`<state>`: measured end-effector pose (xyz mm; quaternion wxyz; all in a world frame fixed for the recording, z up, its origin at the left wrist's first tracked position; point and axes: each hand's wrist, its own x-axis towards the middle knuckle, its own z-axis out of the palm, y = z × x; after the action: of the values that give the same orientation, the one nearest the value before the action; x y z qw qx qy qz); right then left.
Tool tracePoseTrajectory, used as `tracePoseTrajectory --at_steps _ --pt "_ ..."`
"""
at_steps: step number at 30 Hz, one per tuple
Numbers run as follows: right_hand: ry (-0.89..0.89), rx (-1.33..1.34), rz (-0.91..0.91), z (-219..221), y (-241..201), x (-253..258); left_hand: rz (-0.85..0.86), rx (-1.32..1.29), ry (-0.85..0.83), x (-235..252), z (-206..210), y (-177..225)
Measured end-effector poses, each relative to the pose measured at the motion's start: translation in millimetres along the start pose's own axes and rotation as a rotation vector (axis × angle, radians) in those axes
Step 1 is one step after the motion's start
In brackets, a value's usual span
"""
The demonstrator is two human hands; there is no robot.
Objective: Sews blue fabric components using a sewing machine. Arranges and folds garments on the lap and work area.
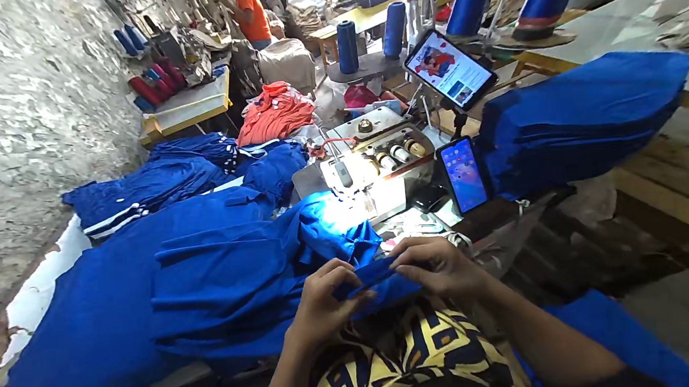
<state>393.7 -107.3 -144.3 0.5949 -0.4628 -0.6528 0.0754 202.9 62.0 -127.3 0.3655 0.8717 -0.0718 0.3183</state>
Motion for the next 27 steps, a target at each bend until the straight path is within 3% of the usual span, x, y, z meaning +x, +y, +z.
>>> tracePoseTrajectory --at_steps 10,12,16,22,27 --pt "0.211 0.041 0.202 9.7 -1.6 0.8 -0.029 -0.162 0.195 -7.9 20.1 -5.8" --pt "0.269 0.069 0.319 14.4 -4.1 2.4 -0.037 -0.097 0.207 1.0 16.3 -9.0" --pt "0.265 0.136 0.557 24.3 6.3 16.7 -0.039 0.279 0.253 46.5 -1.3 -27.5" --pt "0.297 -0.044 0.607 42.3 49.4 20.2 -0.276 0.355 0.084 90.5 -8.0 -80.0" --pt "0.302 -0.066 0.606 39.5 71.9 21.5 -0.233 0.456 0.031 93.6 -3.9 -85.5"
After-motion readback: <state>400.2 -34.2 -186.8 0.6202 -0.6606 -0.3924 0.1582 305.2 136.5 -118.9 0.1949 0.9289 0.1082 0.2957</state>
